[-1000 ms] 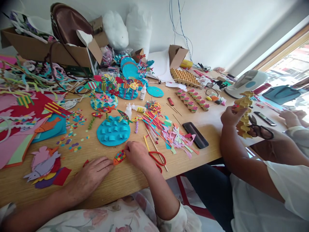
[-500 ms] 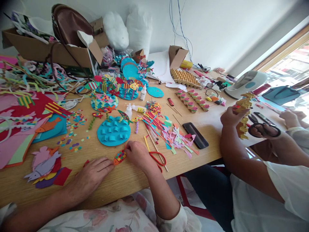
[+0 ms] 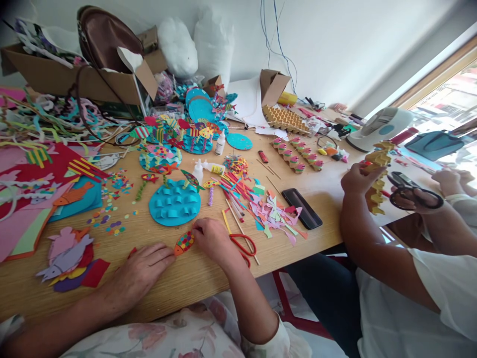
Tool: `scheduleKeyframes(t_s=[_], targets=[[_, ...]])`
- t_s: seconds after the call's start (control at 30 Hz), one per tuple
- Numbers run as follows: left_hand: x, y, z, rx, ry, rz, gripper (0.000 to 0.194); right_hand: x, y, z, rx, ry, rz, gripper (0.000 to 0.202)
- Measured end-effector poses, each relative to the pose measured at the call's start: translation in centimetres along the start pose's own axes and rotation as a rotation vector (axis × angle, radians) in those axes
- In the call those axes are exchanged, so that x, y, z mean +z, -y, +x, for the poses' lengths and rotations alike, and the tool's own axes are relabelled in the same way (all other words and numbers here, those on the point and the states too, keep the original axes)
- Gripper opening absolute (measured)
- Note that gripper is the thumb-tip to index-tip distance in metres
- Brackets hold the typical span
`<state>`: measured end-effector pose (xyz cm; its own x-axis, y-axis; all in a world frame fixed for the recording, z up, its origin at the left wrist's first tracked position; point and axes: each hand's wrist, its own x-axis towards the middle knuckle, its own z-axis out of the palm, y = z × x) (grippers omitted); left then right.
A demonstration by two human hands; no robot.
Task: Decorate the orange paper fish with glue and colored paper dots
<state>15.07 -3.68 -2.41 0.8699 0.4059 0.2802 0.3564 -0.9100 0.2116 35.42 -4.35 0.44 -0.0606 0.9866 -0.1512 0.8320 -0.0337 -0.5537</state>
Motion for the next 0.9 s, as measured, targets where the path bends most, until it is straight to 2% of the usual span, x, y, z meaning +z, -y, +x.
scheduleKeyframes(t_s=[0.27,0.57,0.8,0.9], targets=[[0.0,-0.1,0.0,-0.016,0.038,-0.029,0.027,0.9,-0.2,0.7,0.065,-0.009,-0.014,0.019],[-0.1,-0.1,0.0,-0.034,0.082,-0.05,0.022,-0.1,0.0,0.3,0.067,-0.013,-0.012,0.021],[-0.5,-0.1,0.2,-0.05,0.119,-0.077,0.022,0.2,-0.2,0.5,0.08,0.004,-0.007,0.022],[-0.9,-0.2,0.7,-0.053,0.172,-0.09,0.022,0.3,-0.3,0.5,0.079,0.003,-0.003,0.023]])
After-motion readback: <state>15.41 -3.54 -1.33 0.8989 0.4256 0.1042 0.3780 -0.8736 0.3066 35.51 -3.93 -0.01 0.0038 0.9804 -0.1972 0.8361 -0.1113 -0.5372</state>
